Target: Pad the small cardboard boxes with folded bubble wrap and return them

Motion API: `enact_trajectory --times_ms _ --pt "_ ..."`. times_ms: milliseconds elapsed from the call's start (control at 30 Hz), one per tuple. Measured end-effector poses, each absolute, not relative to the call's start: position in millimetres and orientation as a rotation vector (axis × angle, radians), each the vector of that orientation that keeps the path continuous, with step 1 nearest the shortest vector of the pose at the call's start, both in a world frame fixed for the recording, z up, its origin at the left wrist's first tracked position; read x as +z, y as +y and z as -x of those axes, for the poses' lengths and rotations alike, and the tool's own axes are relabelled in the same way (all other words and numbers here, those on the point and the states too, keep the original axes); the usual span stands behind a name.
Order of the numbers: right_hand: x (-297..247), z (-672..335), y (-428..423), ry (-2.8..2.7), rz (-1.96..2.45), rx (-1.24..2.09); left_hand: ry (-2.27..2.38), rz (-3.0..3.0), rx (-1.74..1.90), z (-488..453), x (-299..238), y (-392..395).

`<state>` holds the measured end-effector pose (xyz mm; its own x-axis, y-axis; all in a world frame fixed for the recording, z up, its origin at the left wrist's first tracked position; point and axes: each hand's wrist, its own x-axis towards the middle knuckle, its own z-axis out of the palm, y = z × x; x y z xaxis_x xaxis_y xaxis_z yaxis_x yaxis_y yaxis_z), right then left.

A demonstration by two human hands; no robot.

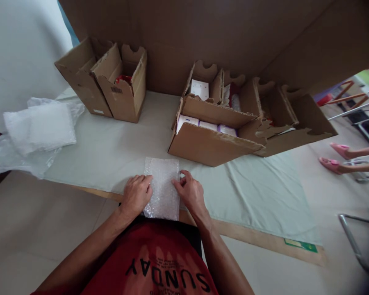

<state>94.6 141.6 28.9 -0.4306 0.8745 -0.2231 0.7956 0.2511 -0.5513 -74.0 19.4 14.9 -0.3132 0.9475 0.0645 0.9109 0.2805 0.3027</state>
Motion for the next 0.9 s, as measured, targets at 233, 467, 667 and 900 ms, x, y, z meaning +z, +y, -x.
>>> enact_trajectory --times_ms 233,467,667,900 --pt "24 -97 139 -2.146 1.531 1.117 2.403 -1.783 0.594 71 27 17" --pt "19 -145 111 -1.210 1.410 1.483 1.824 -2.136 0.945 26 49 0" --pt "23 -167 78 -0.605 1.372 1.497 1.660 -2.387 0.758 2 30 1" --pt "33 -204 33 -1.094 1.498 1.828 1.728 -2.291 0.926 26 8 1"
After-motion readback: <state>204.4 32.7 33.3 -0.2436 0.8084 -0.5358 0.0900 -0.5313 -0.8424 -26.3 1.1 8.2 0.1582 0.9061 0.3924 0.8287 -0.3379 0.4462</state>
